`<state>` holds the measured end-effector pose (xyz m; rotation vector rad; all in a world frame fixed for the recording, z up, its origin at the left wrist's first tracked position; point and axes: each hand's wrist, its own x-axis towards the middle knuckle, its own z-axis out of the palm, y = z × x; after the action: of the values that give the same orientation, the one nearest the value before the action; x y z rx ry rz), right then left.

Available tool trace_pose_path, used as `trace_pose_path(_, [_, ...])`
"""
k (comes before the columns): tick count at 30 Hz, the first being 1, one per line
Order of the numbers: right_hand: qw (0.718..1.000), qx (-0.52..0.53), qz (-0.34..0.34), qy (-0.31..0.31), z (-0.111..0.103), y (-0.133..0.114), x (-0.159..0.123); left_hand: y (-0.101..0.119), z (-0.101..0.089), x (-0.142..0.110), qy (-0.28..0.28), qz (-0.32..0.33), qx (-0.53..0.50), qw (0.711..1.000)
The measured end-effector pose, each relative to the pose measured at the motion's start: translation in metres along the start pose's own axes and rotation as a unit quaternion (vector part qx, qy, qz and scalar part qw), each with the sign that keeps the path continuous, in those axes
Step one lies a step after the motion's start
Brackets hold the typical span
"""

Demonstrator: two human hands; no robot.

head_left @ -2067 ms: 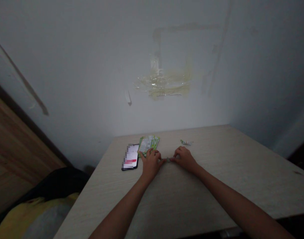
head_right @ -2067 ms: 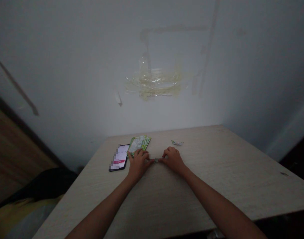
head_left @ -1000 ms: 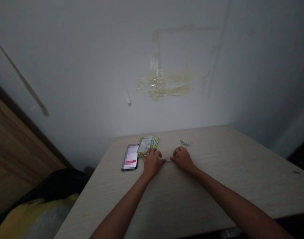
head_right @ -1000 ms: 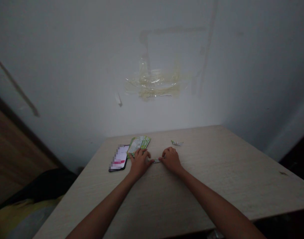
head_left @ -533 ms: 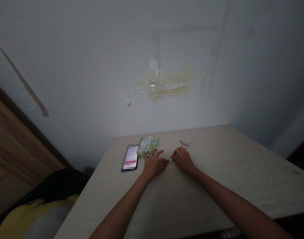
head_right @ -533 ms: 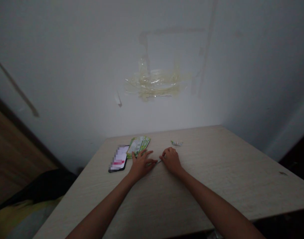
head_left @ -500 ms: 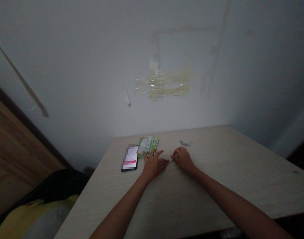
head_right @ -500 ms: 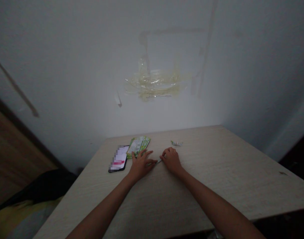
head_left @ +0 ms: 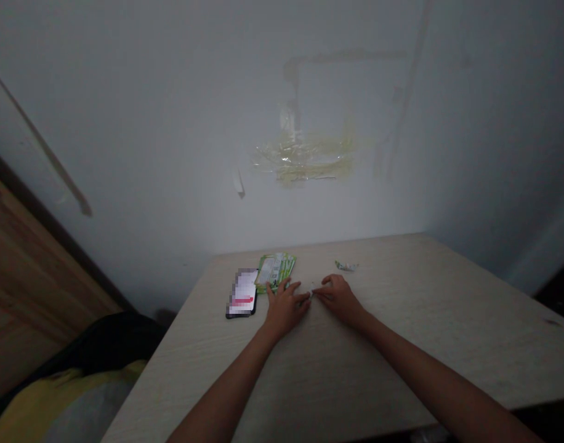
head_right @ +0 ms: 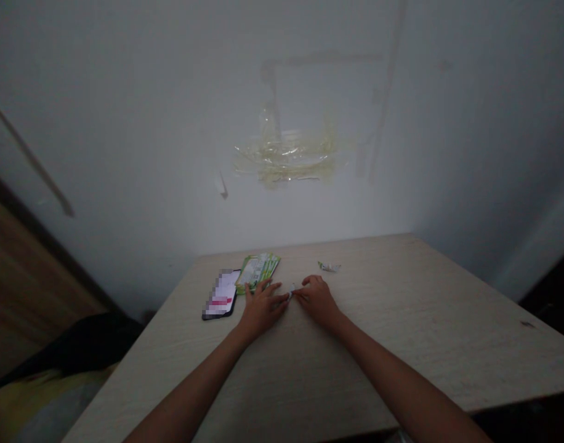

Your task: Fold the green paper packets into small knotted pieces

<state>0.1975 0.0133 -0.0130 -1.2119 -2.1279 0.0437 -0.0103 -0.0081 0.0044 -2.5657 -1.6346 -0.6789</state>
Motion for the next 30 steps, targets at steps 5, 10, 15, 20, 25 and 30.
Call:
trace_pose_path(5, [1.0, -0.008, 0.009, -0.018, 0.0, 0.001, 0.0, -0.005, -0.001, 0.001, -0.011, 0.0, -0.032, 0.999])
trace_pose_path(10, [1.0, 0.01, 0.01, -0.026, 0.002, 0.004, -0.001, -0.005, -0.004, 0.002, -0.022, -0.011, -0.045, 0.999])
trace_pose_path(15, [1.0, 0.022, -0.002, -0.018, 0.0, 0.003, -0.002, -0.004, -0.002, 0.001, -0.012, -0.026, -0.046, 0.999])
trace_pose_path(20, [0.998, 0.043, -0.035, -0.015, -0.002, -0.002, -0.002, -0.004, -0.001, 0.0, -0.013, -0.042, -0.03, 0.999])
trace_pose_path(25, [0.998, 0.04, -0.054, -0.016, -0.004, -0.007, -0.003, -0.005, 0.0, 0.0, -0.024, -0.051, -0.014, 0.998])
trace_pose_path(30, [0.997, 0.016, -0.069, -0.027, -0.005, -0.01, -0.003, -0.006, 0.002, -0.001, -0.03, -0.056, -0.005, 0.998])
